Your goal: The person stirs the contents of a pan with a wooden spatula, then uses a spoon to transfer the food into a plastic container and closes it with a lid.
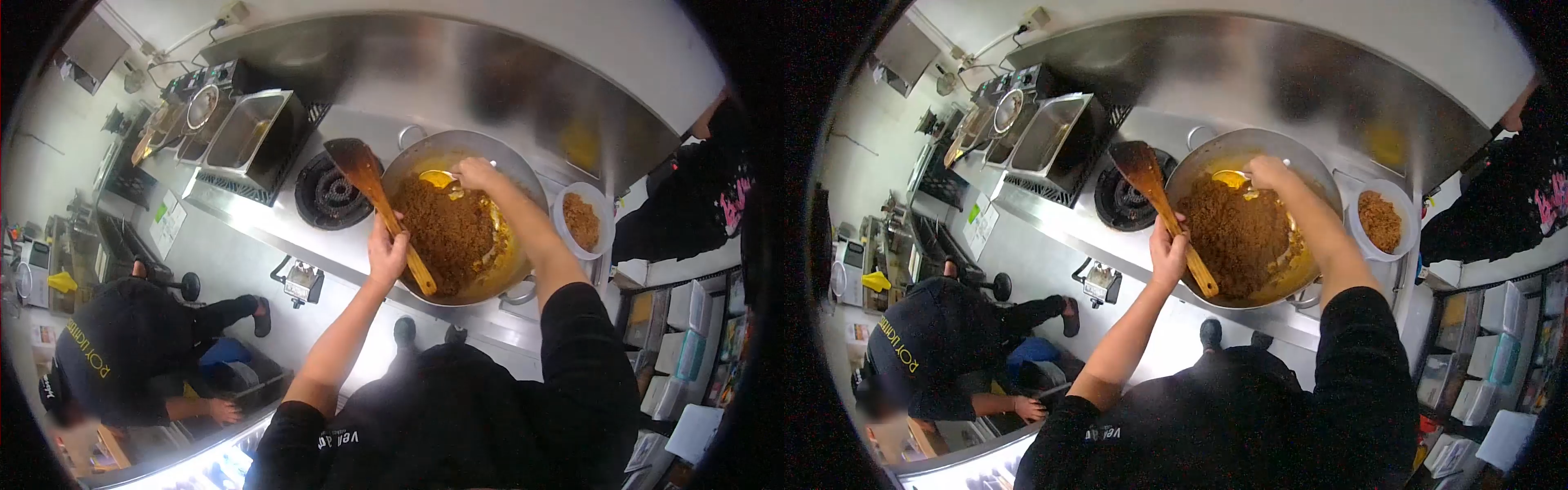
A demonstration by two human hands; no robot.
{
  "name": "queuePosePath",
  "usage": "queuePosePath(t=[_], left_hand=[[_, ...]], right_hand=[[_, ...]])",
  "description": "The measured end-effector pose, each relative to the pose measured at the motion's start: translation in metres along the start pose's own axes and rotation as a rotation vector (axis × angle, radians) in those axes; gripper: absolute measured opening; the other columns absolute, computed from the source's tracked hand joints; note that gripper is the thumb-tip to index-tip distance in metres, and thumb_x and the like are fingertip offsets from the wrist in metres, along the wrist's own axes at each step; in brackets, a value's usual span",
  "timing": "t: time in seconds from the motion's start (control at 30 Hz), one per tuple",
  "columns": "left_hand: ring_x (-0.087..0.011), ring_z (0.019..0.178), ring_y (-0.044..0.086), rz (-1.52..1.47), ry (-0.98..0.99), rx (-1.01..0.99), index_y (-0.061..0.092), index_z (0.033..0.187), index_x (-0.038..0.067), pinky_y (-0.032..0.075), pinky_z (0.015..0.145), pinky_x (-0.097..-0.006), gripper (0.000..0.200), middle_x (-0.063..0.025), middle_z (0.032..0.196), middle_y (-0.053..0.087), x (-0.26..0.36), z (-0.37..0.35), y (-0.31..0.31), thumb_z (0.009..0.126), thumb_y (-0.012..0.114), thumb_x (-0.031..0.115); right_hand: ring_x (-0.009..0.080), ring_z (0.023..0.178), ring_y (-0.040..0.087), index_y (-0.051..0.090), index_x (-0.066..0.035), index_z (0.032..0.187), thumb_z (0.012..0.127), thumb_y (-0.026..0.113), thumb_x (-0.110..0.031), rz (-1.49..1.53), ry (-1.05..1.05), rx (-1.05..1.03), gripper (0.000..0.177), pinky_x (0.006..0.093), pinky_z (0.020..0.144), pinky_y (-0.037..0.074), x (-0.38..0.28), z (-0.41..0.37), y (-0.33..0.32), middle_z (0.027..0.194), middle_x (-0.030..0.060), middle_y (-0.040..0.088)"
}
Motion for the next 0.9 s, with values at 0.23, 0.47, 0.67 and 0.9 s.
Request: queuePosePath(t=[0.23,0.47,0.67,0.9], left_hand=[[-0.0138,0.056,0.051,-0.032,0.017,0.034,0.051,0.101,0.004,0.041,0.055,-0.0282,0.024,-0.0055,0.064,0.052,-0.004,0.001,-0.001,0.077,0.053,0.006],[-0.0131,0.065,0.052,-0.002,0.008,-0.016,0.050,0.102,0.001,0.043,0.061,-0.0269,0.025,-0.0064,0.075,0.054,0.008,0.000,0.001,0.077,0.053,0.004],[-0.0141,0.067,0.052,-0.028,0.000,-0.008,0.050,0.104,0.001,0.044,0.062,-0.0271,0.026,-0.0072,0.078,0.054,0.007,-0.001,0.002,0.078,0.052,0.004],[-0.0139,0.069,0.053,-0.055,0.035,-0.016,0.051,0.103,0.002,0.044,0.064,-0.0270,0.026,-0.0072,0.079,0.056,0.002,0.000,0.003,0.078,0.052,0.005]], right_hand=[[0.0219,0.067,0.058,0.069,-0.013,0.088,0.080,0.055,-0.013,0.234,-0.073,-0.358,0.017,0.0395,0.061,0.046,-0.024,-0.041,0.057,0.074,0.0101,0.063],[0.0251,0.056,0.048,0.063,-0.009,0.073,0.072,0.052,-0.011,0.455,-0.199,-0.206,0.011,0.0407,0.054,0.039,-0.066,-0.087,0.033,0.064,0.0085,0.056],[0.0320,0.070,0.061,0.066,-0.006,0.085,0.083,0.057,-0.024,0.344,-0.059,-0.231,0.020,0.0416,0.063,0.045,-0.014,-0.109,0.017,0.076,0.0173,0.063],[0.0320,0.065,0.055,0.058,-0.002,0.076,0.080,0.053,-0.020,0.430,0.030,-0.111,0.019,0.0430,0.061,0.040,-0.014,-0.156,-0.053,0.071,0.0195,0.058]])
Point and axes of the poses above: each hand's wrist, its own z-axis towards the middle knuckle, its own y-axis out of the palm, x = y × z, the point moved 8 cm from there along z, towards the middle knuckle
